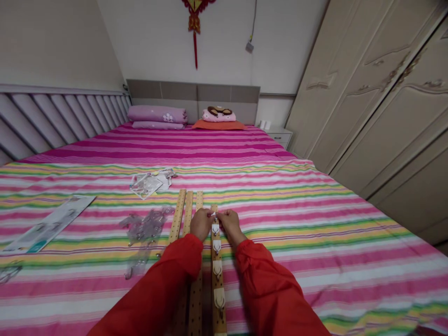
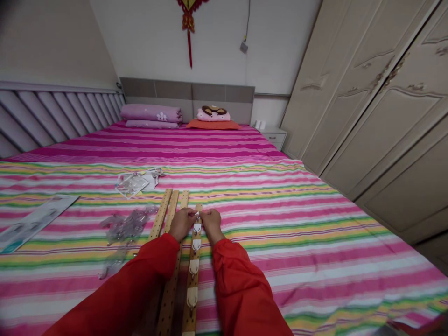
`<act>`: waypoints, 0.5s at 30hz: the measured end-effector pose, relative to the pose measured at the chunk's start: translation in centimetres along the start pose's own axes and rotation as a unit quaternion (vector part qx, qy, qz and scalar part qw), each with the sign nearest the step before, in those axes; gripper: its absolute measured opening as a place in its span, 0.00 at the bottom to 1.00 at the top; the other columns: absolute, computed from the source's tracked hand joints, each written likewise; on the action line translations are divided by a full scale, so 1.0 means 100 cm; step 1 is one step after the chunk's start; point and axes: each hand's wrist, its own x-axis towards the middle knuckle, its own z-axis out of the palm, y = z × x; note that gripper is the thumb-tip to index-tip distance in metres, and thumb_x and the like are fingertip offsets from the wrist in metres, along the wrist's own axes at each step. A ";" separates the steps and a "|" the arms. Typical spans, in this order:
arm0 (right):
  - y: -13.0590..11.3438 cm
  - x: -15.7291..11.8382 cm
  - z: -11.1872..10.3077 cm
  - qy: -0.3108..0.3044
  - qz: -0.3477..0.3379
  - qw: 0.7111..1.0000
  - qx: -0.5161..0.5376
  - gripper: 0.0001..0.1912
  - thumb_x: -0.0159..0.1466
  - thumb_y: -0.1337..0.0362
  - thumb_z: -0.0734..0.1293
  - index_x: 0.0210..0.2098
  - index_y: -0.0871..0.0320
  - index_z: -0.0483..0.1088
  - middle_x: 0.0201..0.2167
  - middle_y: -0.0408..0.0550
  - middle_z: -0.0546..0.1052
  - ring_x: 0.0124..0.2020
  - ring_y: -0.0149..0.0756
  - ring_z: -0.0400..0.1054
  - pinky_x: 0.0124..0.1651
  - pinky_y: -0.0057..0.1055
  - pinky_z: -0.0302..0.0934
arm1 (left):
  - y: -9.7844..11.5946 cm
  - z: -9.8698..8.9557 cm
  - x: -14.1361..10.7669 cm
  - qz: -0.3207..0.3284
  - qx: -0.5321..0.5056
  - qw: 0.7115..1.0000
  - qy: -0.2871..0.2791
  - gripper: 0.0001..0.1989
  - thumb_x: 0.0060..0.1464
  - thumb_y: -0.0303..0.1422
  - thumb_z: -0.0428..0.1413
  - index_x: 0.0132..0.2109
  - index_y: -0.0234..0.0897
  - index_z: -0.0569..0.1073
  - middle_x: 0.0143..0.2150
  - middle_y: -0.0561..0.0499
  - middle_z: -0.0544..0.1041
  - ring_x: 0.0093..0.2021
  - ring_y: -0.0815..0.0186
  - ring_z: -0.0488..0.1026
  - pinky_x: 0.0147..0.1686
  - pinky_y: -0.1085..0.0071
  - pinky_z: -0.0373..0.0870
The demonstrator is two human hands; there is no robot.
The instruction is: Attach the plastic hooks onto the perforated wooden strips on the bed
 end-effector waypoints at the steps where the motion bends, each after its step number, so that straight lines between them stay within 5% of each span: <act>1: 0.002 0.002 0.000 0.004 0.000 1.000 -0.006 0.10 0.48 0.59 0.67 0.17 0.55 0.62 0.06 0.35 0.63 0.11 0.29 0.59 0.14 0.24 0.49 | 0.000 -0.001 0.000 0.005 0.006 1.000 -0.007 0.09 0.50 0.30 0.56 0.39 0.34 0.78 0.38 0.46 0.77 0.38 0.66 0.73 0.38 0.73 0.65; 11: 0.011 0.011 0.004 0.029 0.003 0.998 -0.049 0.10 0.46 0.63 0.69 0.16 0.54 0.62 0.06 0.35 0.62 0.13 0.30 0.59 0.16 0.25 0.47 | 0.002 -0.002 -0.005 0.023 0.075 0.996 -0.031 0.09 0.51 0.30 0.55 0.38 0.36 0.78 0.41 0.45 0.74 0.43 0.63 0.71 0.40 0.72 0.63; 15: 0.006 0.005 0.002 0.027 -0.008 0.998 -0.050 0.11 0.46 0.61 0.69 0.16 0.54 0.61 0.07 0.35 0.63 0.14 0.31 0.61 0.18 0.25 0.48 | 0.004 -0.002 -0.009 0.031 0.025 0.999 -0.027 0.09 0.51 0.27 0.54 0.38 0.35 0.78 0.39 0.44 0.74 0.42 0.62 0.71 0.42 0.70 0.65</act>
